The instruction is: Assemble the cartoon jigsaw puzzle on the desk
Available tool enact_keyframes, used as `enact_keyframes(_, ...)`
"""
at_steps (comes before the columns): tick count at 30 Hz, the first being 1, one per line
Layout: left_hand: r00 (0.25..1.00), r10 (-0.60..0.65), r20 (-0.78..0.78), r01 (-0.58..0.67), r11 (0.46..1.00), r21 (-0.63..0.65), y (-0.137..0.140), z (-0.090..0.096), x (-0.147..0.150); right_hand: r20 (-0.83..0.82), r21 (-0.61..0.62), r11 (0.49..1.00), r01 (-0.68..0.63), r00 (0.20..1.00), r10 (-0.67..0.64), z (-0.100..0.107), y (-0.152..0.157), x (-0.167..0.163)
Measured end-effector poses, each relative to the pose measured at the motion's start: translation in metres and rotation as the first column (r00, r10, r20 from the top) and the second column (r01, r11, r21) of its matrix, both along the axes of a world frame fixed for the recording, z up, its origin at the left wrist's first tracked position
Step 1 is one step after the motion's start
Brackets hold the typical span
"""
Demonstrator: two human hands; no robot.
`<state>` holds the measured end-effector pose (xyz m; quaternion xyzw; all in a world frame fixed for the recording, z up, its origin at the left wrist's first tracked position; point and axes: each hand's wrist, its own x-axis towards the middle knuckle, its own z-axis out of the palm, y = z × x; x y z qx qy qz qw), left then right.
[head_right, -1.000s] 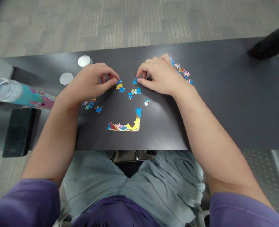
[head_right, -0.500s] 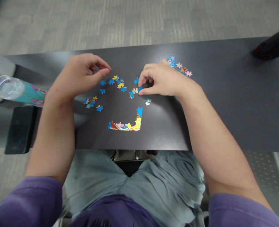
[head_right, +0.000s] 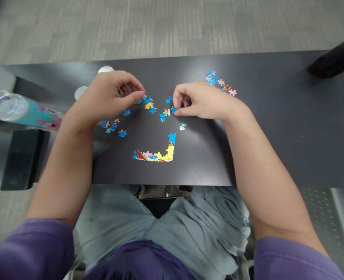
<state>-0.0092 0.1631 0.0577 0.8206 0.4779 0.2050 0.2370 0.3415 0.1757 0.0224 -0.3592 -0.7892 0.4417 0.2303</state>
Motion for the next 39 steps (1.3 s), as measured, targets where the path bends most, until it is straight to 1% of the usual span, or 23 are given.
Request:
enact_keyframes(5,0.990,-0.143,0.007,0.143,0.988,-0.057,-0.008,-0.008,0.018,-0.121,-0.050,0.998,-0.041,0.992,0.034,0.005,-0.004,-0.014)
enact_keyframes(7,0.984,-0.174,0.029,0.176,0.983,-0.061,-0.011,-0.009,0.024,-0.149,-0.060,0.997,-0.045,0.988,0.036,0.008,-0.004,-0.017)
enact_keyframes(10,0.982,-0.176,0.062,0.180,0.982,-0.056,-0.015,-0.009,0.031,-0.190,-0.075,0.997,-0.025,0.982,0.011,0.011,-0.005,-0.018)
enact_keyframes(13,0.986,-0.150,0.078,0.155,0.986,-0.061,-0.017,-0.008,0.034,-0.227,-0.105,0.995,-0.001,0.974,-0.023,0.011,-0.005,-0.017)
enact_keyframes(15,0.986,-0.141,0.087,0.147,0.987,-0.062,-0.018,-0.008,0.036,-0.256,-0.126,0.992,-0.013,0.967,-0.020,0.011,-0.006,-0.017)
enact_keyframes(19,0.981,-0.167,0.096,0.174,0.982,-0.068,-0.018,-0.009,0.035,-0.293,-0.188,0.980,-0.060,0.956,0.003,0.013,-0.008,-0.018)
enact_keyframes(21,0.981,-0.175,0.081,0.182,0.980,-0.077,-0.018,-0.009,0.034,-0.281,-0.211,0.975,-0.065,0.960,0.003,0.015,-0.008,-0.018)
enact_keyframes(25,0.980,-0.197,0.034,0.200,0.975,-0.098,-0.018,-0.008,0.033,-0.212,-0.212,0.974,-0.085,0.976,0.039,0.018,-0.008,-0.013)
enact_keyframes(28,0.966,-0.257,0.002,0.255,0.960,-0.117,-0.018,-0.010,0.037,-0.153,-0.224,0.969,-0.107,0.986,0.074,0.019,-0.009,-0.008)
enact_keyframes(32,0.941,-0.336,-0.047,0.327,0.935,-0.139,-0.020,-0.014,0.043,-0.076,-0.266,0.959,-0.100,0.994,0.083,0.022,-0.013,-0.005)
enact_keyframes(34,0.933,-0.353,-0.076,0.341,0.931,-0.129,-0.023,-0.017,0.046,-0.054,-0.281,0.953,-0.112,0.993,0.101,0.024,-0.015,-0.007)
enact_keyframes(39,0.923,-0.346,-0.166,0.339,0.938,-0.069,-0.034,-0.019,0.055,-0.012,-0.306,0.935,-0.178,0.983,0.183,0.028,-0.019,-0.012)
